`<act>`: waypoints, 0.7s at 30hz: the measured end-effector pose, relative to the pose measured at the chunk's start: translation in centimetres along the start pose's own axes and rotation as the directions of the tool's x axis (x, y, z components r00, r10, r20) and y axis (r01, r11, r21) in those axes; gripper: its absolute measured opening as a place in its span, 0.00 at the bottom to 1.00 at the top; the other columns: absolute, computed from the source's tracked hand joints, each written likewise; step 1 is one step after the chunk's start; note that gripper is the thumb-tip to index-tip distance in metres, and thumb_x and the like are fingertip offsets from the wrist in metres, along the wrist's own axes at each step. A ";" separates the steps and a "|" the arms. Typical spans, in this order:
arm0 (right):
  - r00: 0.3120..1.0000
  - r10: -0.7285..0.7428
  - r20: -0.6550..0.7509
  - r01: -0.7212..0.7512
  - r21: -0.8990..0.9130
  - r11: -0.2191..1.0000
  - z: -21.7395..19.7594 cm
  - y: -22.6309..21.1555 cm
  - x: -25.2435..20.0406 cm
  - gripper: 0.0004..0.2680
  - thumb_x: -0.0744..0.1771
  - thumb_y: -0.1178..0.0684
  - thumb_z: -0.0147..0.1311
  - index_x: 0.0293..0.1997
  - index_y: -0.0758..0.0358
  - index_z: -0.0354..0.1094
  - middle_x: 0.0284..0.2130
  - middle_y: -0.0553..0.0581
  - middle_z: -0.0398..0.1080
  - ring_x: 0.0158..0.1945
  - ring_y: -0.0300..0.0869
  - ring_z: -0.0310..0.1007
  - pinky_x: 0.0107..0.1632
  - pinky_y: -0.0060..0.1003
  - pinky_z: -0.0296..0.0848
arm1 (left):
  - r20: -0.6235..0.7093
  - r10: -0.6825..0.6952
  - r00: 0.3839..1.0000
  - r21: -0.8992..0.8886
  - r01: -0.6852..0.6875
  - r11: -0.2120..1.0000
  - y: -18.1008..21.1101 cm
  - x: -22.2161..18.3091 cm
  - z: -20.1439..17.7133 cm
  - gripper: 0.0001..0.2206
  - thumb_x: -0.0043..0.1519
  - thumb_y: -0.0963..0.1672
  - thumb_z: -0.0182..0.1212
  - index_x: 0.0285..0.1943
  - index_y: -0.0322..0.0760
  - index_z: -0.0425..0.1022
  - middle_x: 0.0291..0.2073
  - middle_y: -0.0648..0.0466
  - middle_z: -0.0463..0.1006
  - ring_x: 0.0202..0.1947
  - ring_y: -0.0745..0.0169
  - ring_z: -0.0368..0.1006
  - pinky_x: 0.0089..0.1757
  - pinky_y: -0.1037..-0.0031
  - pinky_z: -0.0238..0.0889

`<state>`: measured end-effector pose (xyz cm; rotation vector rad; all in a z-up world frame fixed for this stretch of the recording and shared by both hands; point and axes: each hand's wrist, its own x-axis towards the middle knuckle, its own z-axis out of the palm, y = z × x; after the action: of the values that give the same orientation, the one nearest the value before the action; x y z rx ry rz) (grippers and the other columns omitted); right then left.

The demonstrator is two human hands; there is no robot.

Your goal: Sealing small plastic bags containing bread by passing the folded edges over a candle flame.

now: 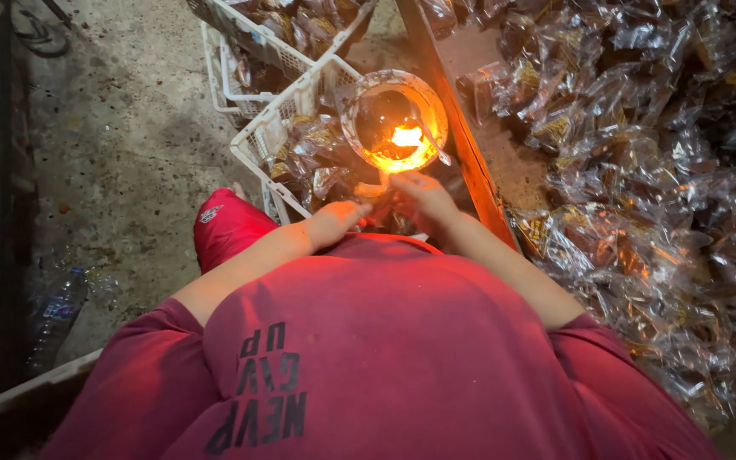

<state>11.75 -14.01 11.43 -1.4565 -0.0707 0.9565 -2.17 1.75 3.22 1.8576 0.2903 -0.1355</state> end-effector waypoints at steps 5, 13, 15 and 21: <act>0.994 -0.012 0.104 0.031 -0.181 0.983 -2.0 3.5 1.3 0.10 0.65 0.48 0.67 0.40 0.64 0.74 0.25 0.56 0.70 0.24 0.33 0.69 0.28 0.22 0.72 | -0.072 -0.038 0.997 -0.458 0.001 0.889 1.8 -0.1 0.1 0.23 0.64 0.48 0.63 0.66 0.40 0.62 0.50 0.42 0.78 0.50 0.48 0.75 0.50 0.60 0.70; 0.862 -0.507 0.029 0.482 -0.361 0.798 -8.5 -2.8 2.4 0.08 0.69 0.47 0.58 0.45 0.59 0.73 0.29 0.48 0.68 0.32 0.29 0.66 0.36 0.21 0.66 | -0.205 -0.310 0.928 -0.438 0.196 0.877 -3.2 2.8 0.9 0.22 0.63 0.52 0.69 0.55 0.33 0.69 0.36 0.36 0.81 0.28 0.49 0.83 0.27 0.67 0.79; 0.628 -0.666 -0.402 0.166 -0.767 0.619 -10.4 -7.5 0.7 0.10 0.63 0.39 0.66 0.46 0.33 0.73 0.31 0.40 0.70 0.37 0.36 0.77 0.50 0.34 0.67 | -0.114 -0.468 0.876 -0.629 0.300 0.717 -0.7 1.4 0.1 0.42 0.66 0.52 0.66 0.78 0.26 0.41 0.69 0.22 0.55 0.51 0.37 0.78 0.47 0.65 0.76; 0.705 -0.637 -0.312 -0.102 -0.933 0.344 -26.1 -9.0 9.0 0.25 0.63 0.43 0.68 0.68 0.52 0.65 0.59 0.63 0.66 0.62 0.55 0.69 0.65 0.46 0.67 | -0.107 -0.368 0.924 -0.478 0.277 0.834 -1.1 1.5 1.0 0.32 0.66 0.54 0.64 0.73 0.33 0.62 0.67 0.39 0.66 0.58 0.46 0.73 0.53 0.64 0.70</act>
<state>37.17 -28.07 9.86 -2.6689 -0.4091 -0.0990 -0.95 1.25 1.54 1.3392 0.7157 -0.1060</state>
